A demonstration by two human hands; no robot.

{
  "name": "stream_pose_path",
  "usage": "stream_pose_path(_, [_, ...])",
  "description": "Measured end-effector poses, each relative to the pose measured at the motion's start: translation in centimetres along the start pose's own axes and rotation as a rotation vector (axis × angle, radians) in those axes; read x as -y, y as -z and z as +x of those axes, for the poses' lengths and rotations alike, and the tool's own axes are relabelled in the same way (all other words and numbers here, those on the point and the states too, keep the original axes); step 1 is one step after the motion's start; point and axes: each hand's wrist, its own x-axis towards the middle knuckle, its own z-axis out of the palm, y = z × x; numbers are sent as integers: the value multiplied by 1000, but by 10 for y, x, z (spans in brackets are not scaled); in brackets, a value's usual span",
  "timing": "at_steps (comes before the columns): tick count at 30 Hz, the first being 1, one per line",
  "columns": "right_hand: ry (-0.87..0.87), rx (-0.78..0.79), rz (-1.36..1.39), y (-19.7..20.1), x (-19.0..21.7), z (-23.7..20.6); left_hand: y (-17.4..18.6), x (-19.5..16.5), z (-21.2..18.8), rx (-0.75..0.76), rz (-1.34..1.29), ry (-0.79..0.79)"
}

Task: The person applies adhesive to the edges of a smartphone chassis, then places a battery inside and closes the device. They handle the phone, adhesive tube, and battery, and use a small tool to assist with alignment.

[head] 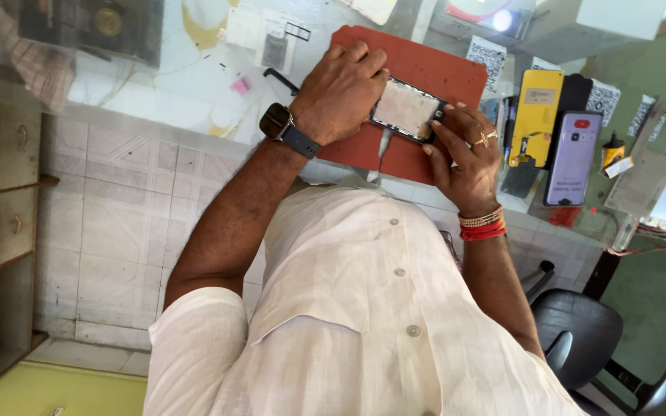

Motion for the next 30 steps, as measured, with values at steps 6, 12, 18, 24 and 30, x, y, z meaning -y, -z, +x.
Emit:
stream_pose_path(6, [59,-138,-52,2,4,-5,5,-7,14,16,55,1])
stream_pose_path(12, [65,-152,-63,1,6,-8,10,-16,22,-18,44,4])
stream_pose_path(18, [50,-147,-104,-2,6,-11,6,-29,29,-102,114,19])
stream_pose_path(24, [47,-150,-115,-3,5,-8,4,-41,33,38,164,45])
stream_pose_path(30, [3,-145,-135,-2,9,-8,-8,-52,44,4,121,-35])
